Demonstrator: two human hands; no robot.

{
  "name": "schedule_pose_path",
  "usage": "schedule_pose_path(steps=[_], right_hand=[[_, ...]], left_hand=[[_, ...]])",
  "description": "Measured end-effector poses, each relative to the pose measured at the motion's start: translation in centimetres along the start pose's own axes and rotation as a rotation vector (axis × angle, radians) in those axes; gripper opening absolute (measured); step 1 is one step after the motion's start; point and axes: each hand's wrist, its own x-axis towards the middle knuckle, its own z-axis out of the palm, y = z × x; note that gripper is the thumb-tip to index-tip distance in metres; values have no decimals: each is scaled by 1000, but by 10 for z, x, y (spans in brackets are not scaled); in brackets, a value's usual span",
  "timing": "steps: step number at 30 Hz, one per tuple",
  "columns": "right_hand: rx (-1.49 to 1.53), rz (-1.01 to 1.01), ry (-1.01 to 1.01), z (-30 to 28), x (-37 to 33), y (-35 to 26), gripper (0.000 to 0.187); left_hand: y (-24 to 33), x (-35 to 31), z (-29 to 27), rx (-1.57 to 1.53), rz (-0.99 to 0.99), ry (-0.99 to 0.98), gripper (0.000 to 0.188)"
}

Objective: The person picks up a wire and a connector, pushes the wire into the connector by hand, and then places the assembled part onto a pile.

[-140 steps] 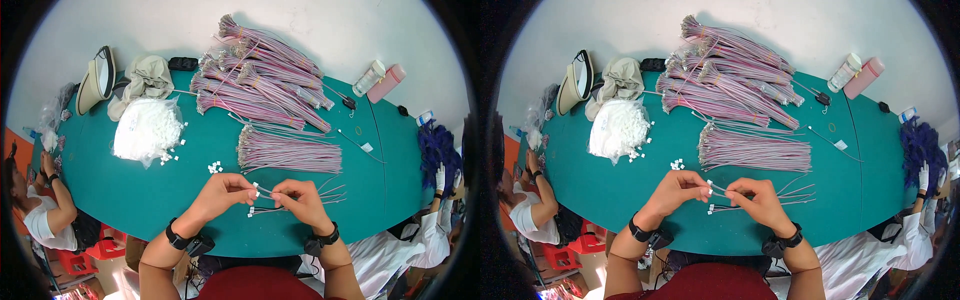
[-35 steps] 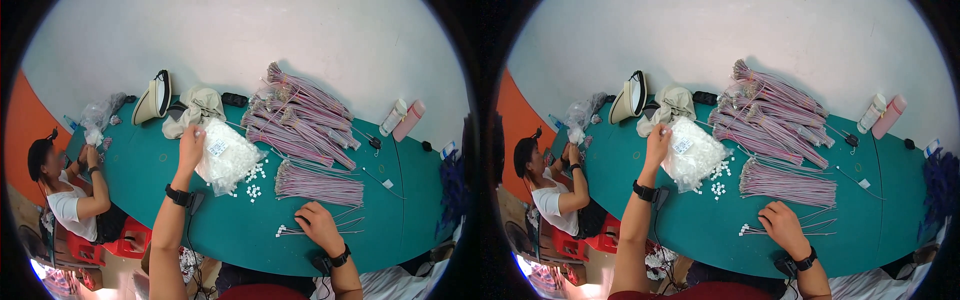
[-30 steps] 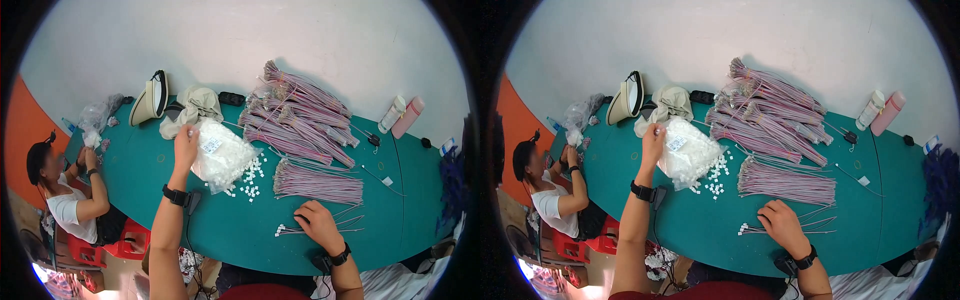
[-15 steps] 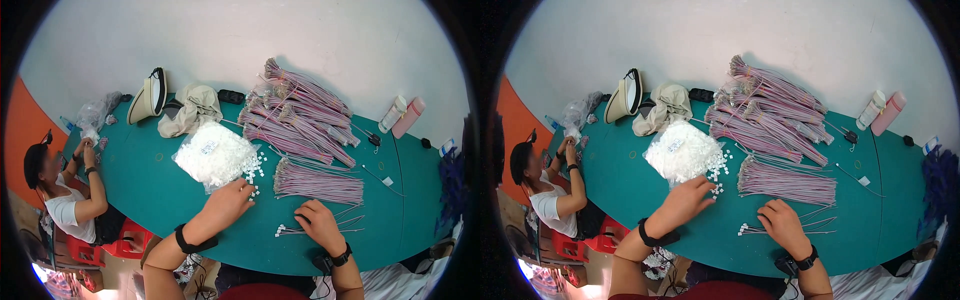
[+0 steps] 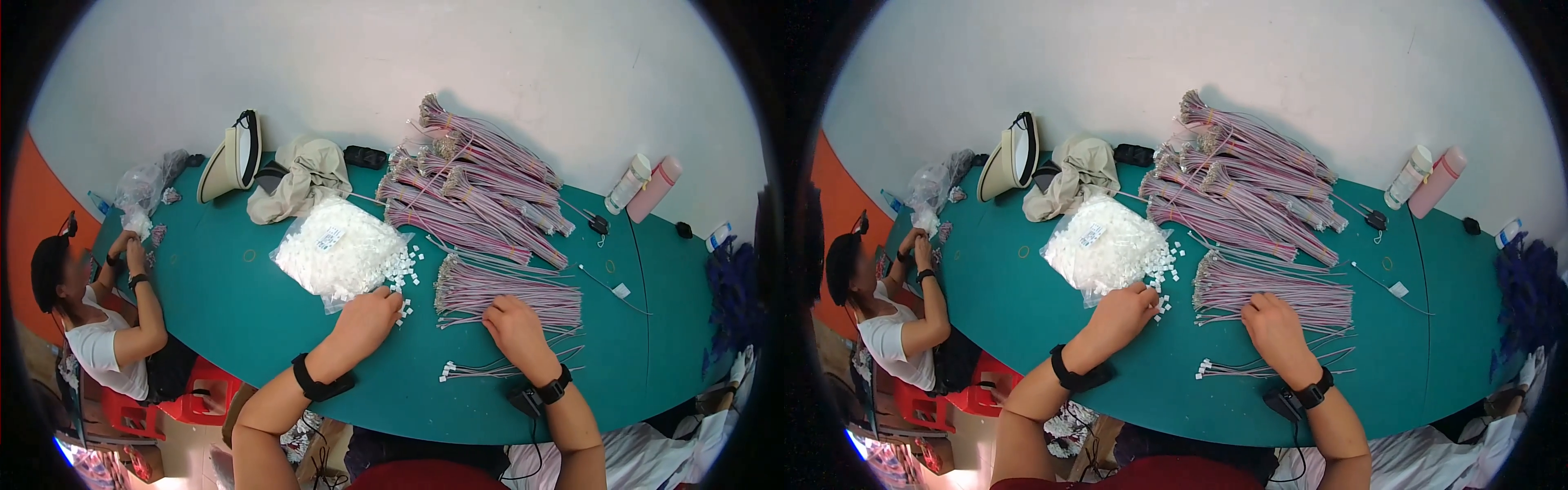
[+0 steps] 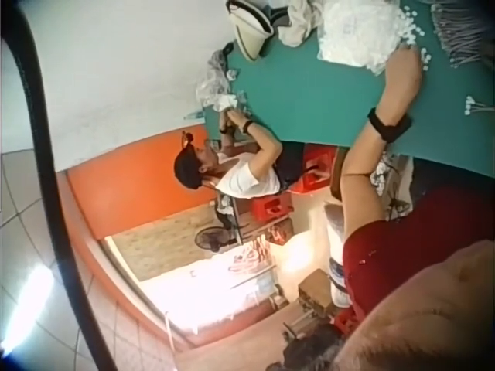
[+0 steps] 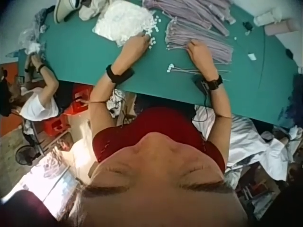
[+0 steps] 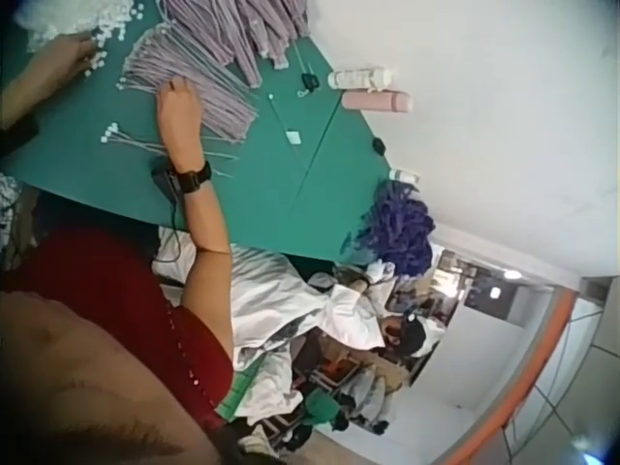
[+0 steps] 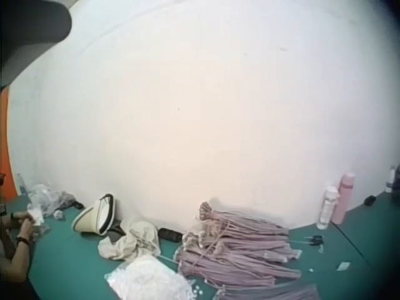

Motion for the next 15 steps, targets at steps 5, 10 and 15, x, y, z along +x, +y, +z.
schedule_pose_path(steps=[5,10,15], right_hand=[[-1,-55,13,6,5,-2,9],[-52,-130,1,11,5,4,8],[87,-105,31,-1,2,9,8]], left_hand=[[4,4,-13,-154,10,164,10],[8,6,-19,-333,-25,176,10],[12,9,-16,-1065,-153,-28,11]])
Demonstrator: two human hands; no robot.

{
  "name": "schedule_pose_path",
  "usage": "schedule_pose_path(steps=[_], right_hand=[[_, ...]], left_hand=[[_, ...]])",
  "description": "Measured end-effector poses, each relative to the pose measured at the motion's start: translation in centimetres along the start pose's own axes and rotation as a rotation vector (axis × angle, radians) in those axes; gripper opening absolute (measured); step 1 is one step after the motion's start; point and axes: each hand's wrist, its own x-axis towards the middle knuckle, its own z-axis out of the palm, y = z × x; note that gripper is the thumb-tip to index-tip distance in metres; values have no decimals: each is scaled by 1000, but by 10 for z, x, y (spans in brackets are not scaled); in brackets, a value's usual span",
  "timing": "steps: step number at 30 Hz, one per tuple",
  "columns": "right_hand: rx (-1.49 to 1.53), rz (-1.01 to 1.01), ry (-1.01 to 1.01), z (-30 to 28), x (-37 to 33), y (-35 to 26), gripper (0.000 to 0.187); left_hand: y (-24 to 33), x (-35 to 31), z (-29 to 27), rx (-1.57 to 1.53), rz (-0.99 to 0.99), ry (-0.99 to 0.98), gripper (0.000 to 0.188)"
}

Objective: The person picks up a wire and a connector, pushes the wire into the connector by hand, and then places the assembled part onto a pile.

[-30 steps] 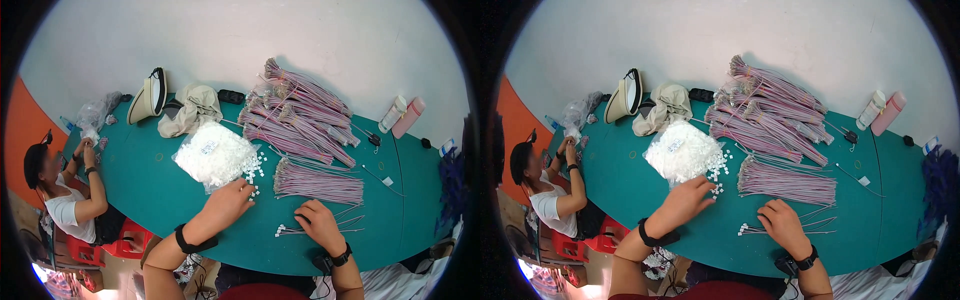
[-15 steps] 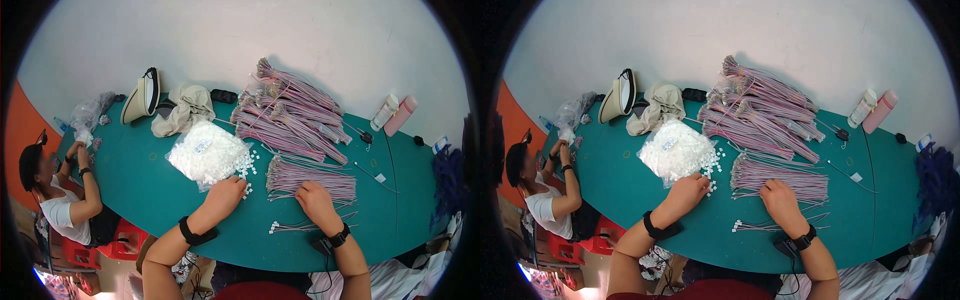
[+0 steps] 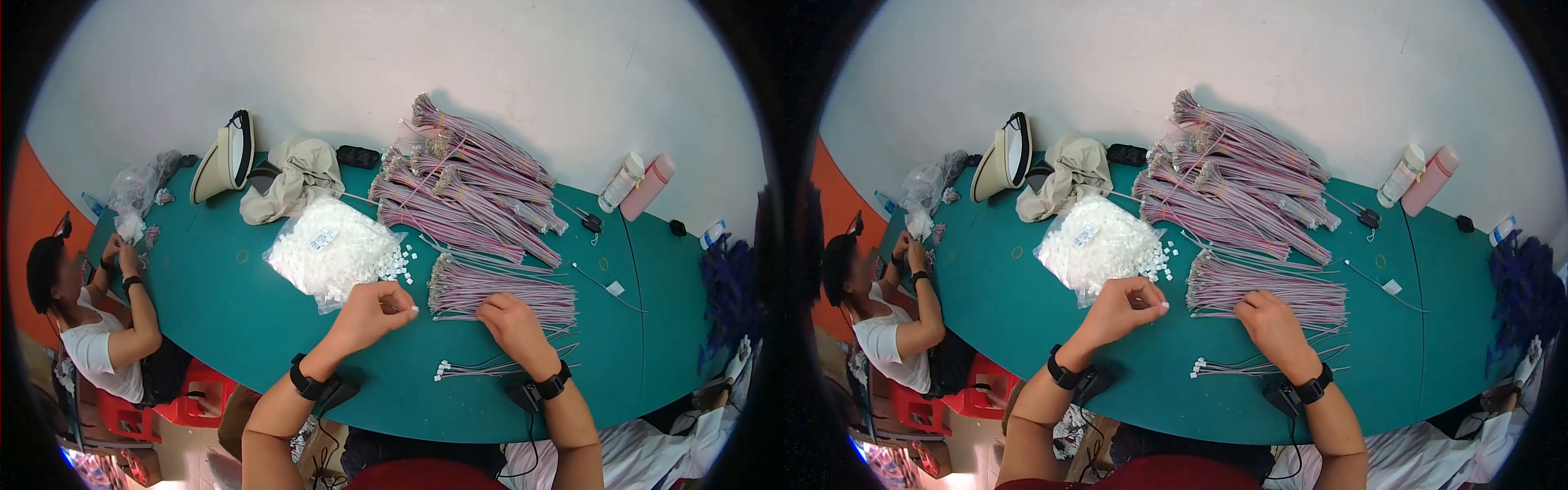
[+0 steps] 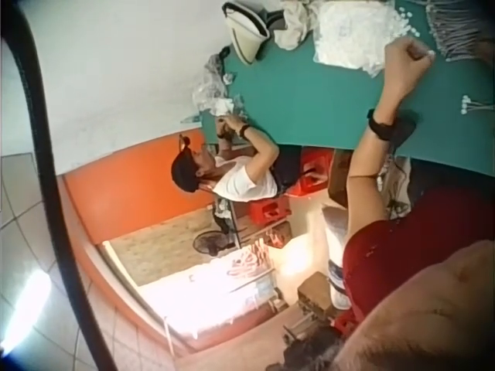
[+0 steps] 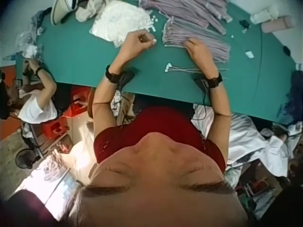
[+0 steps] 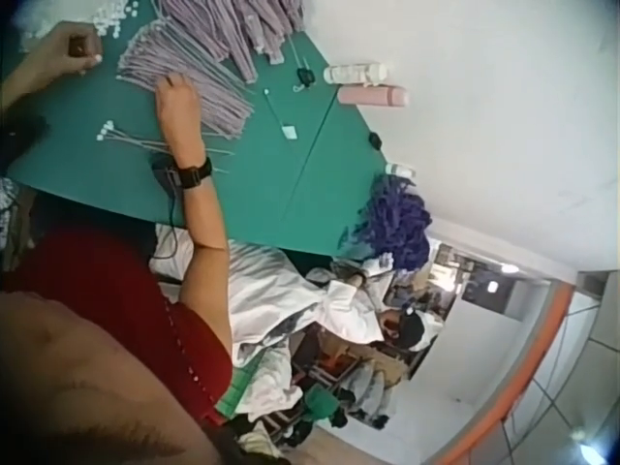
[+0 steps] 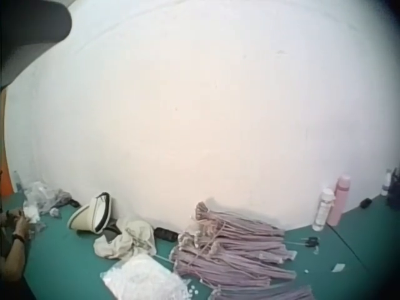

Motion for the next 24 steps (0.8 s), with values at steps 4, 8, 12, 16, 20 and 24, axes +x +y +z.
schedule_pose_path(steps=[4,8,12,16,20,24], right_hand=[[114,39,115,-5,-1,1,5],[191,163,256,-14,1,-2,6],[195,179,379,-34,7,-22,7],[249,280,203,-39,-6,-39,11],[322,257,314,-25,-11,-42,14],[132,122,393,-17,-11,-41,16]], left_hand=[[-1,6,16,-336,-21,-147,7],[10,12,33,-568,-177,-95,13],[4,7,41,-543,-124,-60,21],[-6,2,46,-494,-67,-22,19],[-9,0,49,-472,-81,15,18],[-8,-2,49,-490,-52,18,19]])
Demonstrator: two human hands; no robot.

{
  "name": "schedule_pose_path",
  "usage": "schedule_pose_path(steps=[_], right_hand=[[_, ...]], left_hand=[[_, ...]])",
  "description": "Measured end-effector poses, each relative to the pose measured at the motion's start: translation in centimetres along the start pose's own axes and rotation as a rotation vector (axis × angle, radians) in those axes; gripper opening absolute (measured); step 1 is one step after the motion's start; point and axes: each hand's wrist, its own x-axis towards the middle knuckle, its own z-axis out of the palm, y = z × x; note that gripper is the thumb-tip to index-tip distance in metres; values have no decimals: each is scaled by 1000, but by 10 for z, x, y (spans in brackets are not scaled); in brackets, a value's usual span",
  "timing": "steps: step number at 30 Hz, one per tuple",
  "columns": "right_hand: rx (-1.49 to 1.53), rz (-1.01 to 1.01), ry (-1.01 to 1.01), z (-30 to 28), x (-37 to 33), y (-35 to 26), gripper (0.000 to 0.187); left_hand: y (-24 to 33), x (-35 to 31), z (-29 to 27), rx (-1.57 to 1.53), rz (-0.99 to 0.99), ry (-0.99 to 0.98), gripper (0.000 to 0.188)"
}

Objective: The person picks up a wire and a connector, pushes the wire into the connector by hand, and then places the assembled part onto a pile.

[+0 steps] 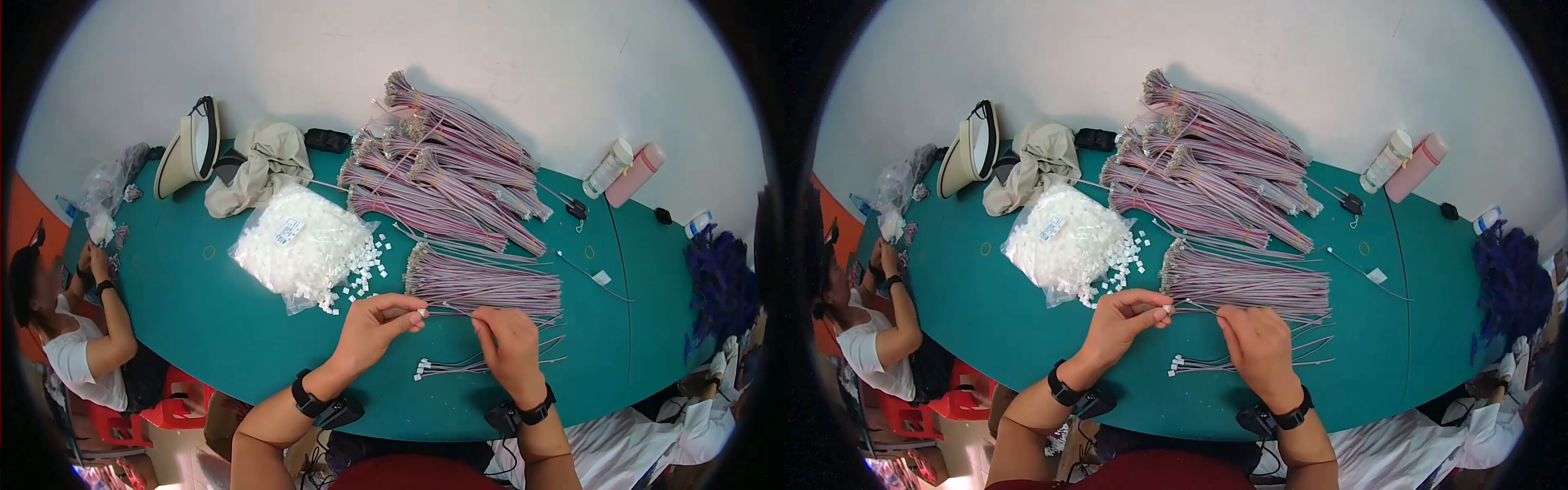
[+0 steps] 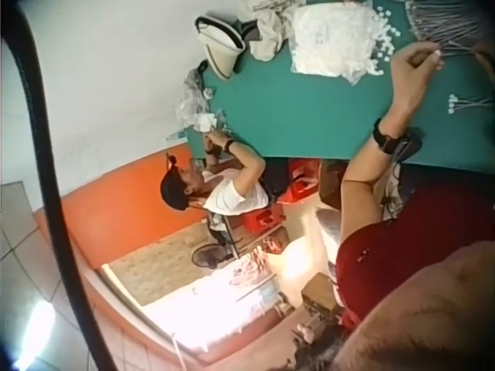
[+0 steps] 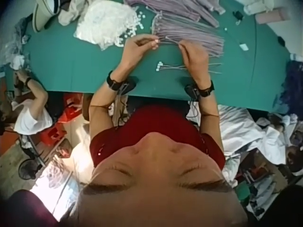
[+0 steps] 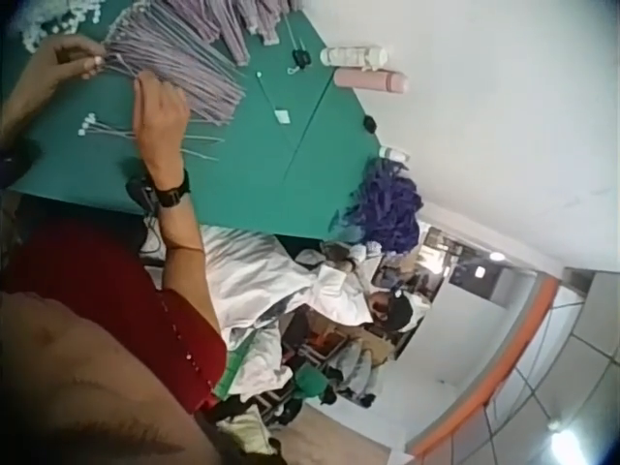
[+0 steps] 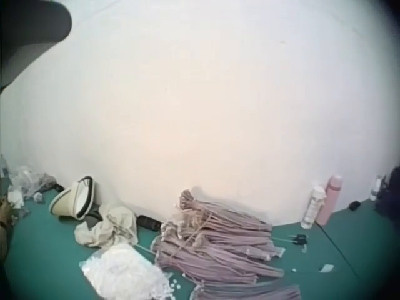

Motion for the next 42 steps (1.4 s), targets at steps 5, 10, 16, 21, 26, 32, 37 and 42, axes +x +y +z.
schedule_pose_path(steps=[5,10,16,21,26,32,37,42], right_hand=[[-221,-149,36,-12,6,-11,14],[81,128,34,2,-10,-10,9],[354,385,-58,1,-7,-15,7],[494,418,-118,8,-11,0,12],[529,459,-121,2,-12,-6,11],[576,476,-125,4,-9,-9,8],[607,505,-147,2,-10,-7,7],[628,539,-160,5,-13,-4,8]], left_hand=[[-1,-3,-1,119,5,12,20],[1,-6,6,49,-19,-4,20],[4,-5,10,-15,-65,-24,19],[7,-8,10,-127,-147,-45,17],[1,-8,9,-158,-206,-58,16],[-6,-9,8,-139,-141,-73,21],[-4,-10,13,-28,-125,-57,18],[-2,-10,15,-90,-111,-77,15]])
